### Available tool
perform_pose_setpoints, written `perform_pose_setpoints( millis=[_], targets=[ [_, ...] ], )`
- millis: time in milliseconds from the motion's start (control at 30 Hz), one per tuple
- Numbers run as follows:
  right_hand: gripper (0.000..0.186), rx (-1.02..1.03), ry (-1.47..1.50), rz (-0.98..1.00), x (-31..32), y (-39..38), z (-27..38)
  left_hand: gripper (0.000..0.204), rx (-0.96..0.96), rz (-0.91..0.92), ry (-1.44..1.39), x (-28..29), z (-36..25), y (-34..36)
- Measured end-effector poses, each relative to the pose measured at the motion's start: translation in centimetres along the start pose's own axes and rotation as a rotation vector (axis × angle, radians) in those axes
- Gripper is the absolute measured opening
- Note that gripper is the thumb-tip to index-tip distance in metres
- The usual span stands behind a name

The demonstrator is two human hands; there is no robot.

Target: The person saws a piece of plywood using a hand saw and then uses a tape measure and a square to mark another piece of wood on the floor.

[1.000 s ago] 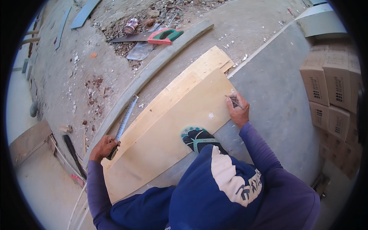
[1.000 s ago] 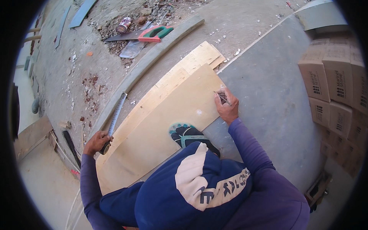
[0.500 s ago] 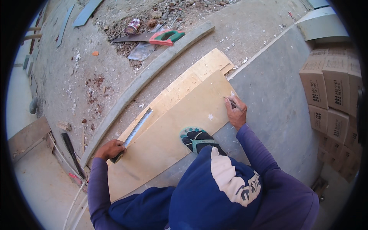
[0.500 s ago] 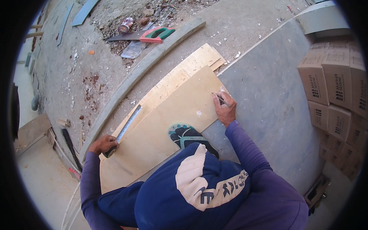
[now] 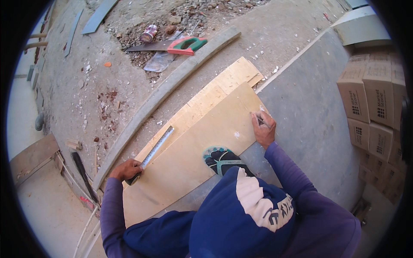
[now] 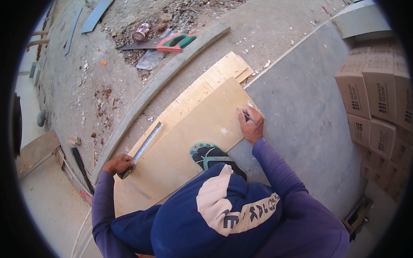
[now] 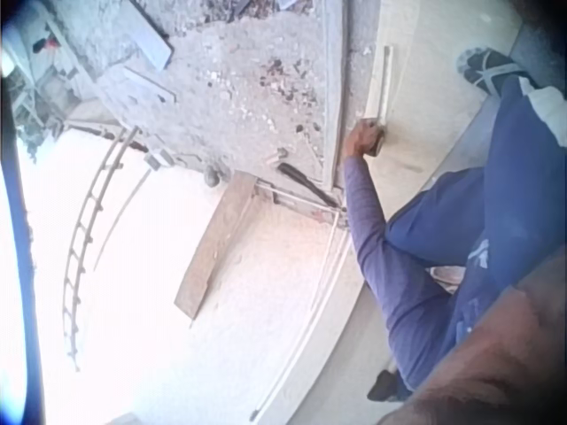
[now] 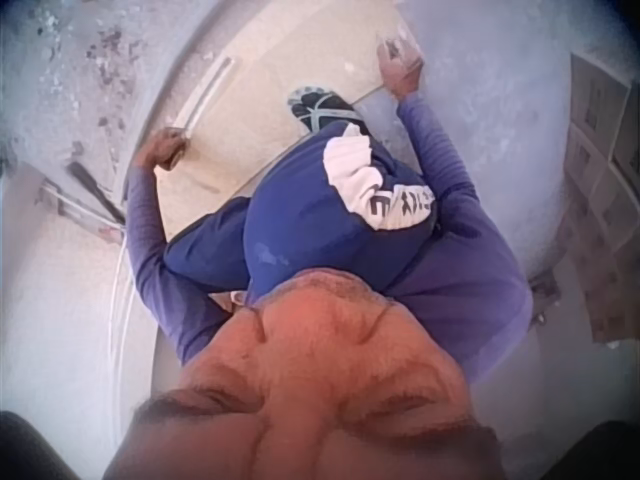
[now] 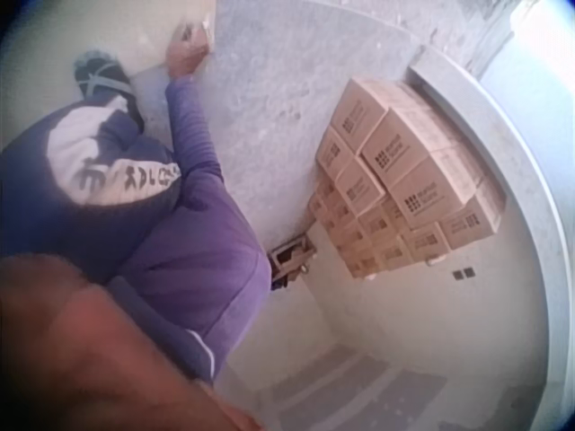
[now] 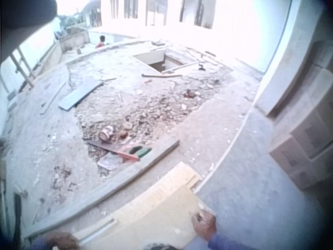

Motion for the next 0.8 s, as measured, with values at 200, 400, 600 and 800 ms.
perform_pose_setpoints(
  millis=[200, 400, 600, 800],
  targets=[
    [0.009, -0.012, 0.021, -0.01, 0.0, 0.0, -0.1, 0.026, 0.038, 0.01, 0.024, 0.1, -0.9, -0.3],
    [0.008, -0.005, 0.045, -0.089, -0.2, 0.2, -0.2, 0.025, 0.024, 0.018, 0.001, 0.0, 0.0, -0.1],
    [0.008, 0.0, 0.026, -0.039, -0.2, 0.1, -0.1, 0.025, 0.032, -0.011, -0.003, 0.0, 0.3, 0.0],
    [0.009, -0.014, 0.043, -0.052, -0.3, 0.1, -0.5, 0.026, 0.064, 0.013, 0.044, 0.2, 0.0, 0.3]
  ],
)
Point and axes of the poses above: each hand's wrist, its own y-axis towards the middle knuckle, its own x-axis out of the back of the hand, z = x × y, the point moved 2 cm from there along y, towards the middle knuckle, and after that the axes turned 12 degrees about -y, right-handed, at the moved point
